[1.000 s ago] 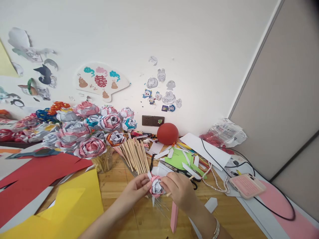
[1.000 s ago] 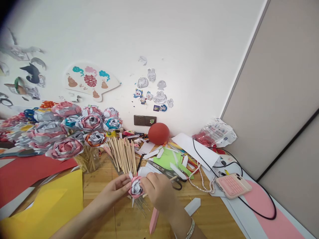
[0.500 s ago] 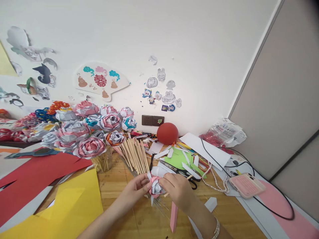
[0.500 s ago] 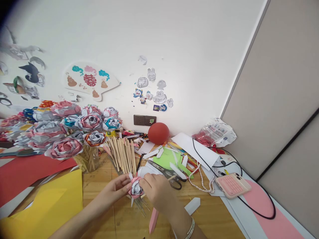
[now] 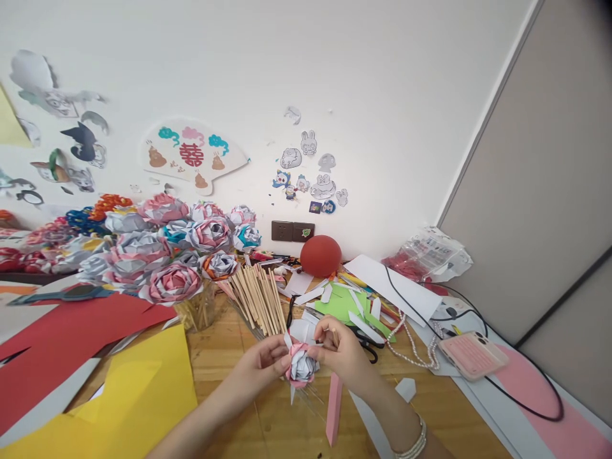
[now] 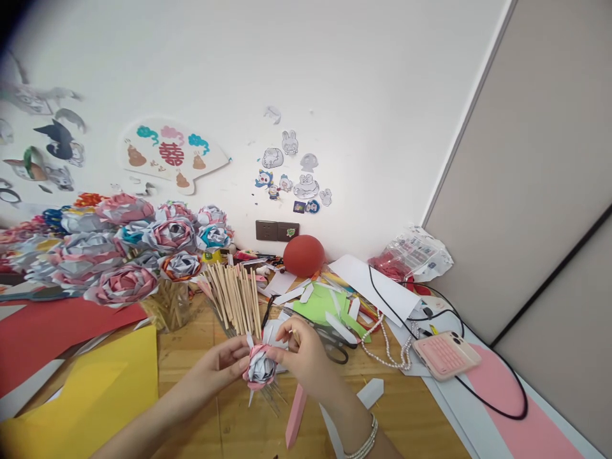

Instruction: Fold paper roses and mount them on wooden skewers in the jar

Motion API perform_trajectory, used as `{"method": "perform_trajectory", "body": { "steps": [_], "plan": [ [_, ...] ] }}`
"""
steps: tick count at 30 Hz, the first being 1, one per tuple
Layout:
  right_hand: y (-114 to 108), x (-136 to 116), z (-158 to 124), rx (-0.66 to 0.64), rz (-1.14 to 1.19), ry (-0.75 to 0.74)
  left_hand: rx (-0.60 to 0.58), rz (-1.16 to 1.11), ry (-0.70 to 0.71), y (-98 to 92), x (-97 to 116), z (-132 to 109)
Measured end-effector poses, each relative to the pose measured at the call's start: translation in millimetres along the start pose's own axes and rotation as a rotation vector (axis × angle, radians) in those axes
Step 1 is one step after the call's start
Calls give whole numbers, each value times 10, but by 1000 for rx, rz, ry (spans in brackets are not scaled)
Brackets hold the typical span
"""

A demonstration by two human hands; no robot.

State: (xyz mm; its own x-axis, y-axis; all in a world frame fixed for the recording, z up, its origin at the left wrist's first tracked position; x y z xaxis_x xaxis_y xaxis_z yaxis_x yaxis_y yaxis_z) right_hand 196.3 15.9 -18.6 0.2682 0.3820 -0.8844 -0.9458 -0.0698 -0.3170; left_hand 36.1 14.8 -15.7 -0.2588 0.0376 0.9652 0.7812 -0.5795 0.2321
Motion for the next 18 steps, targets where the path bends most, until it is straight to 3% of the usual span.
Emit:
{"method": "perform_trajectory", "body": {
  "steps": [4, 12, 18],
  "plan": [
    [-19, -84, -22, 66, -154, -157, 43, -26, -19, -8, -23, 5],
    [54, -239, -149, 220, -844, -653, 132, -37, -50, -63, -85, 7],
    [68, -220, -182, 162, -1008, -726, 95, -39, -34, -61, -122, 16]
  ]
}}
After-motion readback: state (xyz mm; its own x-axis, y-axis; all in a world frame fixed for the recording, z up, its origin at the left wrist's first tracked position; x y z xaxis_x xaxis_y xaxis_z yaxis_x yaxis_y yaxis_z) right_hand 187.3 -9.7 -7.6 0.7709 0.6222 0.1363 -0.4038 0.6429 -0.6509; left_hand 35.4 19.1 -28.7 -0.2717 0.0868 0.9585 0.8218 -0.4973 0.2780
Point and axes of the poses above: each hand's wrist, its own z-axis towards the middle knuckle, its own y-axis out of the palm, x = y × z, the point moved 3 cm from there along z, towards the middle knuckle, and after that the axes turned 5 degrees about y, right-handed, at the moved point
